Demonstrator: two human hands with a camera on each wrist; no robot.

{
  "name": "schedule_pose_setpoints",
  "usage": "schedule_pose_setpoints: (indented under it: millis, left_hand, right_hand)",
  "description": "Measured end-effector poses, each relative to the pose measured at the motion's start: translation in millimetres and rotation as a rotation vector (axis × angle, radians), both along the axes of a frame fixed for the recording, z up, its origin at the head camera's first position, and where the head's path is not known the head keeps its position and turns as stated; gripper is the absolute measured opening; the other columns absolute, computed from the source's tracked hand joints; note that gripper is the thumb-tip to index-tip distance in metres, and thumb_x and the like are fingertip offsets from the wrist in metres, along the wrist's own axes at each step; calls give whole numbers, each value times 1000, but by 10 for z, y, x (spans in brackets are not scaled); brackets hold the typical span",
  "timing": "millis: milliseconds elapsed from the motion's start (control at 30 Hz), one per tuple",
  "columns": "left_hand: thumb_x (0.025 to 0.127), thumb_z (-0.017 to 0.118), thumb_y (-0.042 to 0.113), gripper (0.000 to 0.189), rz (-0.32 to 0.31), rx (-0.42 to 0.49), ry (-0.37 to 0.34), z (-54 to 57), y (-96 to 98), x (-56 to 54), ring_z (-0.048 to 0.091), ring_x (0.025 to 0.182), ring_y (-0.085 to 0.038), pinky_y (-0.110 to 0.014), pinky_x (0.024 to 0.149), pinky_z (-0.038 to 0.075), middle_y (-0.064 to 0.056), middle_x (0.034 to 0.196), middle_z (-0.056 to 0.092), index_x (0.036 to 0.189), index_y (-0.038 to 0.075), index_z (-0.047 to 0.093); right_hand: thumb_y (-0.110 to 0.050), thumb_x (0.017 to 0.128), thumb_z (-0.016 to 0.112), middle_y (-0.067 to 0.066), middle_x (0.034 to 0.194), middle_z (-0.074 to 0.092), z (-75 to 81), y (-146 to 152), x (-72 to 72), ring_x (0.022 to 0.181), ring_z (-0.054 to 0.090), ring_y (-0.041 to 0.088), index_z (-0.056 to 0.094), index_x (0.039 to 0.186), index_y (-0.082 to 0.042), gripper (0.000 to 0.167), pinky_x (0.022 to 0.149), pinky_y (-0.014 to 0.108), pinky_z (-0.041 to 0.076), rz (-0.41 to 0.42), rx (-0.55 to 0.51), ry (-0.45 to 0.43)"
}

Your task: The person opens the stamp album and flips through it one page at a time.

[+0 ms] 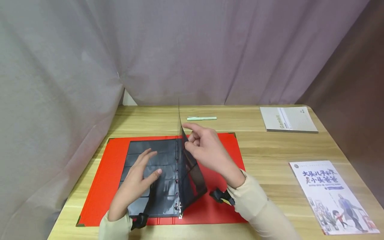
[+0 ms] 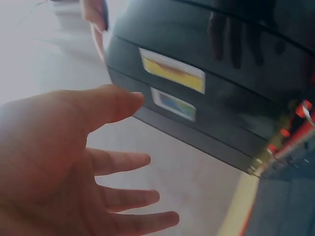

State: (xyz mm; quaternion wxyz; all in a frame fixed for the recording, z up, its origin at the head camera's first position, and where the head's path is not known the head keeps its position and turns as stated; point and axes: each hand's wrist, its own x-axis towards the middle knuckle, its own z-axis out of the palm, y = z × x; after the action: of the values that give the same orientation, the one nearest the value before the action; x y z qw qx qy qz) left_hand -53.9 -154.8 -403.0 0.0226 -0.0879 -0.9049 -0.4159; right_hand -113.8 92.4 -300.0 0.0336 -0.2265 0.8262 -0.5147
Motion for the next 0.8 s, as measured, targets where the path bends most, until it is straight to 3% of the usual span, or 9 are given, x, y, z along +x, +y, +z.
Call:
schedule_pose_setpoints:
  millis: [200,433,800]
  left_hand:
    - [99,65,29,60,-35,49,94,208,45,65,42,139,-38,-69,103,38,-8,161,34,152,13,44]
    - [101,63,31,58,-87,101,194,356,137,99,42,141,-31,-64,106,38,-5,159,38,154,18,43]
    - [103,56,38,64,-153,218,228,411,239,105,56,126,-28,-48,90,55,0,156,41,159,21,31]
  right_hand:
    - [7,90,59,4,77,60,3,-91,-14,58,50,17,57,139,-1,50,61,28,45,2,26,3]
    - [4,89,62,3,76,61,-1,-241,-14,59,53,17,56,139,0,51,65,31,49,30,17,-2]
    - [-2,92,62,6,82,66,-42,-442,39,54,61,20,52,141,-3,50,56,35,53,99,-8,-90]
